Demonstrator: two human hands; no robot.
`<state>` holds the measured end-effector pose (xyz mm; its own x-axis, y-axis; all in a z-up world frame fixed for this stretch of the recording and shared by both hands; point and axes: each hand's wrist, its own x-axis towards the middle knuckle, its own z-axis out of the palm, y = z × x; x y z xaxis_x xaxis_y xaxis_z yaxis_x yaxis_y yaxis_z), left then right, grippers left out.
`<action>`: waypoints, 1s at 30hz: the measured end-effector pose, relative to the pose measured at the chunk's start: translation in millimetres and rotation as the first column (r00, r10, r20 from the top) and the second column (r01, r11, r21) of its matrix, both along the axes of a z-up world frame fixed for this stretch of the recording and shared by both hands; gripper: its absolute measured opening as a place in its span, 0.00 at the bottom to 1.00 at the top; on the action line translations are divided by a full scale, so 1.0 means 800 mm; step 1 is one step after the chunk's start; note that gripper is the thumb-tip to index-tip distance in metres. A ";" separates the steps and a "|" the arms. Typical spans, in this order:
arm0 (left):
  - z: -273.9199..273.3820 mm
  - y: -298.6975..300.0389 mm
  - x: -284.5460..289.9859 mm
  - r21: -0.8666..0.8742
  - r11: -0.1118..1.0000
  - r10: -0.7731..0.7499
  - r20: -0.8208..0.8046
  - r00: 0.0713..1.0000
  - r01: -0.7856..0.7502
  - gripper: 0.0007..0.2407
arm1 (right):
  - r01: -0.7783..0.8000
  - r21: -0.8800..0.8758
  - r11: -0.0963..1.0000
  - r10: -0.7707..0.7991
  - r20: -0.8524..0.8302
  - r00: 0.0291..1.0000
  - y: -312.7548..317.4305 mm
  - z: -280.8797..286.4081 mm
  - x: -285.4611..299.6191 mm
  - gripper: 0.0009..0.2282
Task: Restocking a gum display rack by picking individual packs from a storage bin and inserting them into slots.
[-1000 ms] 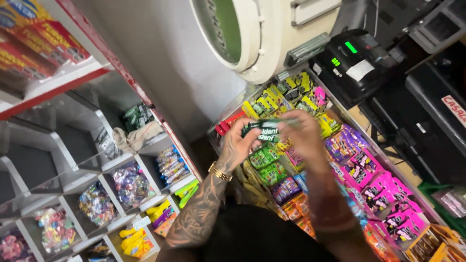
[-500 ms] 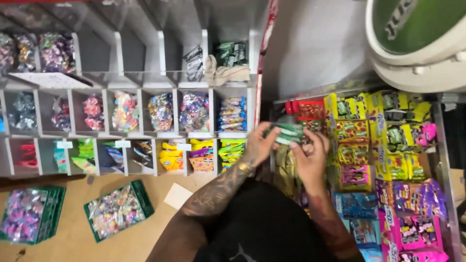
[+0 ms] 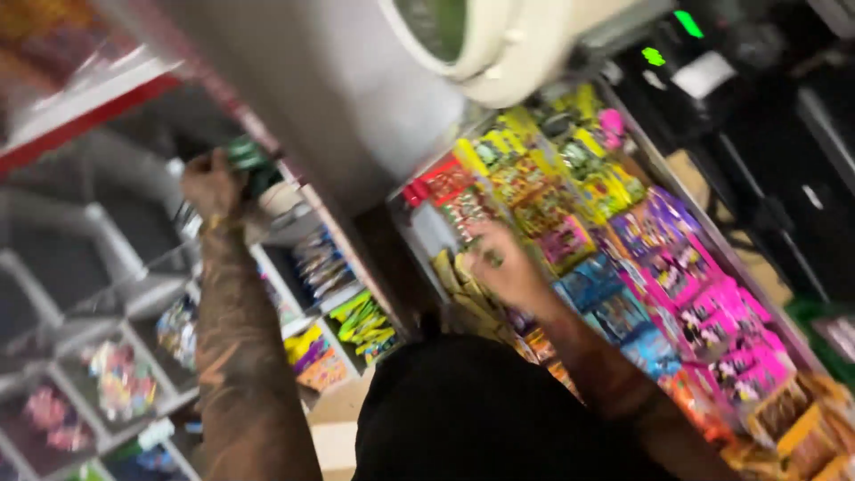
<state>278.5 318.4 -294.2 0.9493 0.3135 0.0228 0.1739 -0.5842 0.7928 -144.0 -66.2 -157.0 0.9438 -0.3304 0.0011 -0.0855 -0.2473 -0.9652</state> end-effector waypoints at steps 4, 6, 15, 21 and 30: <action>0.076 -0.019 -0.042 0.022 0.990 -0.140 0.119 0.983 0.138 0.22 | 0.371 -0.069 0.926 -0.348 0.225 0.910 -0.064 0.197 0.050 0.19; 0.093 -0.018 -0.076 0.045 0.981 -0.193 0.114 0.975 0.189 0.24 | 0.487 -0.045 0.872 -0.474 0.168 0.864 -0.096 0.250 0.066 0.27; 0.185 -0.097 -0.305 -0.119 0.957 -0.217 0.315 0.924 0.266 0.13 | 0.231 -0.159 0.960 -0.119 0.514 0.849 -0.199 0.287 0.128 0.32; 0.124 -0.121 -0.375 -0.346 0.883 -0.264 0.193 0.945 0.318 0.07 | 0.288 -0.350 0.892 -0.113 0.445 0.889 -0.304 0.260 0.135 0.17; 0.214 -0.244 -0.420 -0.516 0.572 -0.645 0.198 0.738 0.638 0.12 | 0.299 0.222 0.928 -0.372 0.576 0.728 -0.238 0.223 0.071 0.11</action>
<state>-57.6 123.0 -123.2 0.9059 -0.4210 0.0454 -0.0705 -0.0442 0.9965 -87.0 -256.4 21.8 0.5876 -0.6579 0.4710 0.4596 -0.2077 -0.8635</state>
